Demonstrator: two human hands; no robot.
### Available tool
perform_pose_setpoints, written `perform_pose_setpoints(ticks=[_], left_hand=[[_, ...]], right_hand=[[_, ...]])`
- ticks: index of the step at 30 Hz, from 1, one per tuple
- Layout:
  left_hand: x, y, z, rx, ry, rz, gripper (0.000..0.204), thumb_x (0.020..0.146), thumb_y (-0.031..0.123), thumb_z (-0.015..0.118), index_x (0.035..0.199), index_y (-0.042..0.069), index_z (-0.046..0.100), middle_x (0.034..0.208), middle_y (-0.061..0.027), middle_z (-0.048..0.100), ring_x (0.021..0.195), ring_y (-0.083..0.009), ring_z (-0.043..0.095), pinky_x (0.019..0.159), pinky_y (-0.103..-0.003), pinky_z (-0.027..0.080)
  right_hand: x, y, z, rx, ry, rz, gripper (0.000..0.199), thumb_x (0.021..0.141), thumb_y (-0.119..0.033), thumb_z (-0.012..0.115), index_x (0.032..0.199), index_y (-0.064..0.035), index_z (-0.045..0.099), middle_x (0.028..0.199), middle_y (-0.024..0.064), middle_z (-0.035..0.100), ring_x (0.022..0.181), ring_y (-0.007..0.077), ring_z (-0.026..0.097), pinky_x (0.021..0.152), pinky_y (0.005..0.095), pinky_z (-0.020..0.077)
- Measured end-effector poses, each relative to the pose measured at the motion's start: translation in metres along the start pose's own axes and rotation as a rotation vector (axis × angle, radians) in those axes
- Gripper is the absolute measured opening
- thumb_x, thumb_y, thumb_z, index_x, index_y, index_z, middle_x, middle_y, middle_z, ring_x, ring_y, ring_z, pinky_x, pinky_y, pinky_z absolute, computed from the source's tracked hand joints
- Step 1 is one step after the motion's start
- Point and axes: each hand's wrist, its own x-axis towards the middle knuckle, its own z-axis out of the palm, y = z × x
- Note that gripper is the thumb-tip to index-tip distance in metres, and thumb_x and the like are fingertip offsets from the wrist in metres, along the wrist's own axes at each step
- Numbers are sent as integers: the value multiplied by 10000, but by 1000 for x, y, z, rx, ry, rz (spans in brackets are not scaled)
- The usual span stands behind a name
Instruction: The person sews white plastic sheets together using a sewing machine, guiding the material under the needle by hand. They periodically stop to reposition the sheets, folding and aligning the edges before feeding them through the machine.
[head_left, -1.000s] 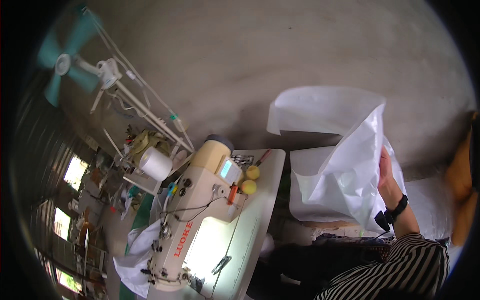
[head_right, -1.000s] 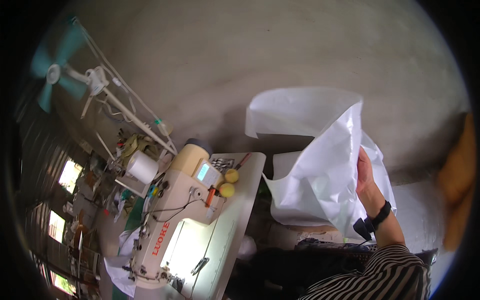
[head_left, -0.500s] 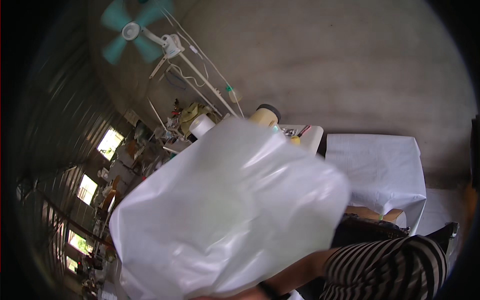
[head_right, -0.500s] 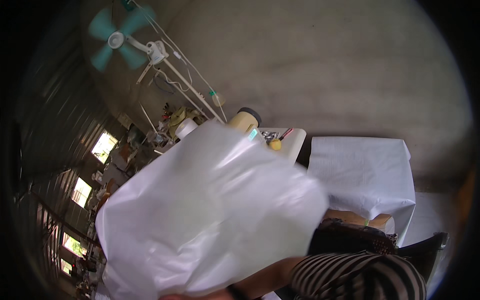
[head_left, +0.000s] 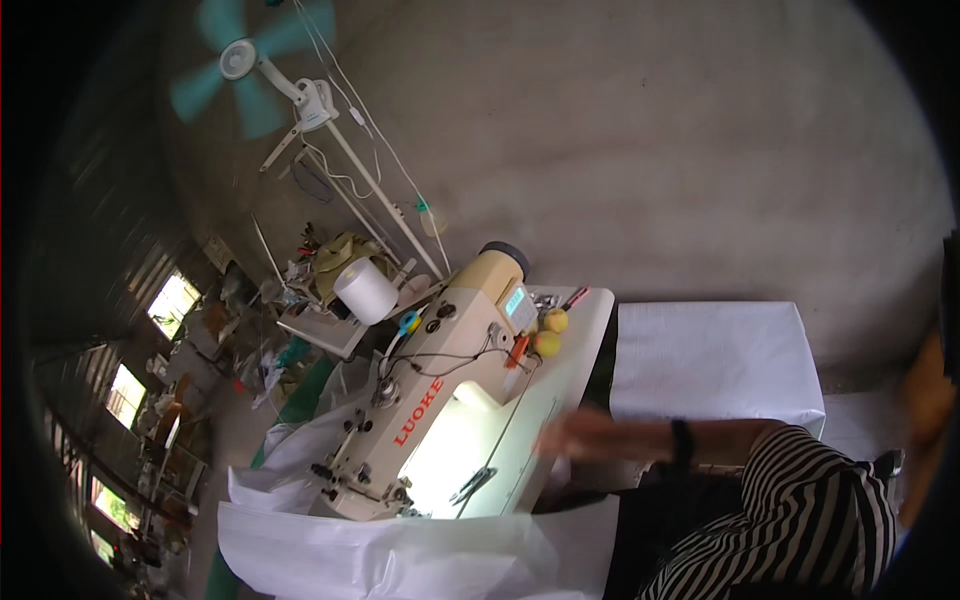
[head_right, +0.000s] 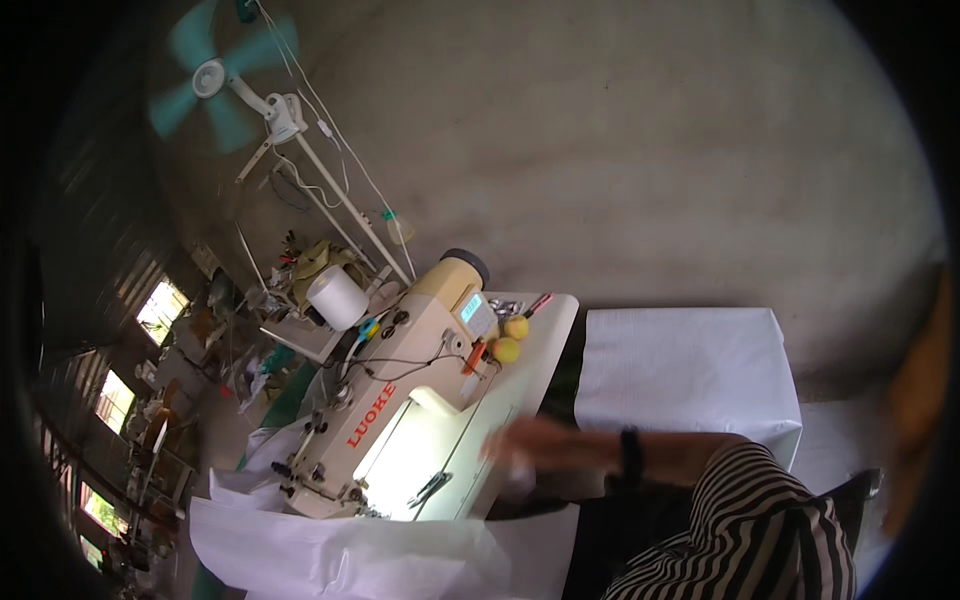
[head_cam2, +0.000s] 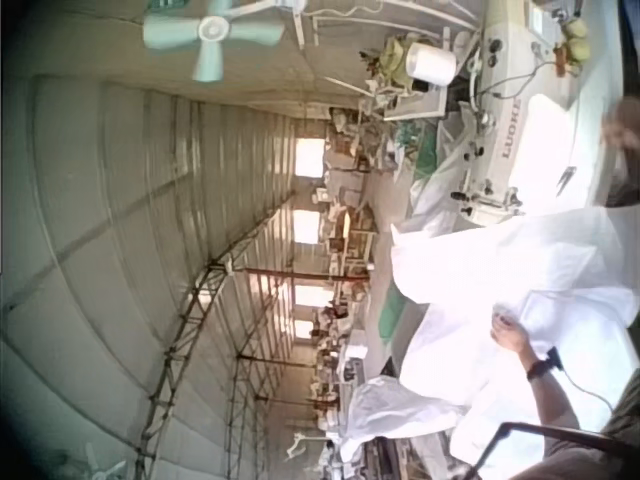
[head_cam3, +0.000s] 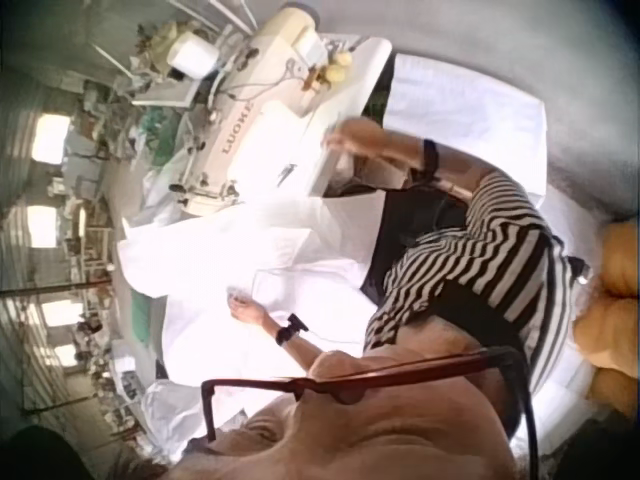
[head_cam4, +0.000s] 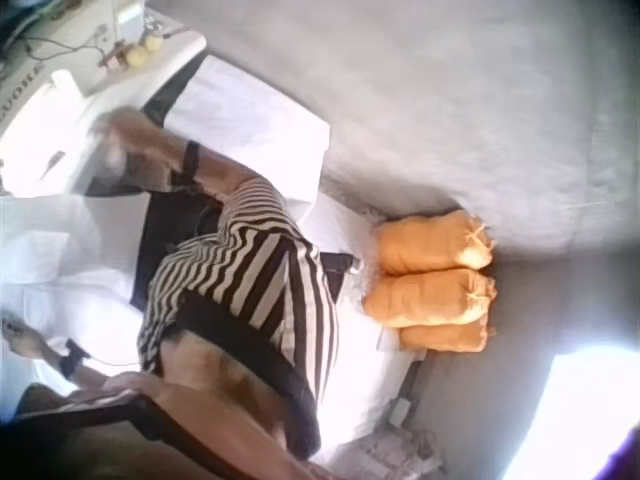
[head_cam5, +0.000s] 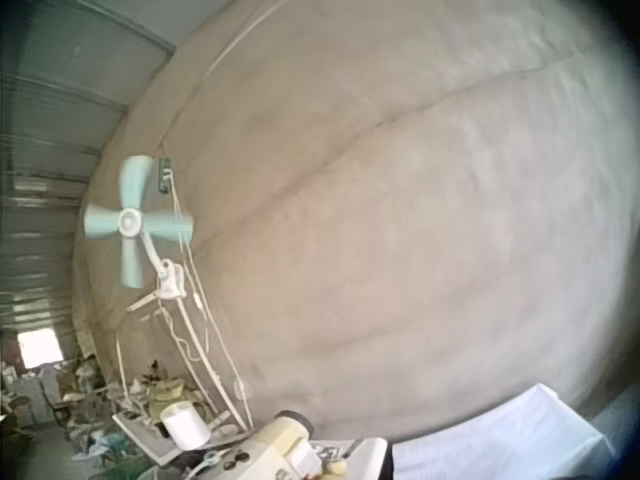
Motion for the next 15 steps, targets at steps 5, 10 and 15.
perform_pose_setpoints(ticks=[5,10,15], left_hand=[[8,5,0,41,-48,65,277,1011,193,472,1093,-9,642,1139,-174,661,987,-351,636,866,-459,499],[28,42,-14,-149,-34,113,208,986,145,537,1006,-36,639,1019,-196,670,849,-350,645,773,-427,537],[14,23,1,-71,-55,43,231,976,182,582,945,-43,619,900,-193,655,746,-310,630,682,-390,544]], right_hand=[[29,160,-135,-571,332,358,362,841,-49,512,1168,-162,619,1214,82,614,1158,298,573,952,404,488],[47,248,-155,-702,429,442,294,877,-98,533,1143,-151,647,1211,30,614,1252,264,496,998,431,441],[54,270,-172,-740,348,436,203,874,-245,606,1030,-159,704,1079,50,635,1063,266,599,871,396,503]])
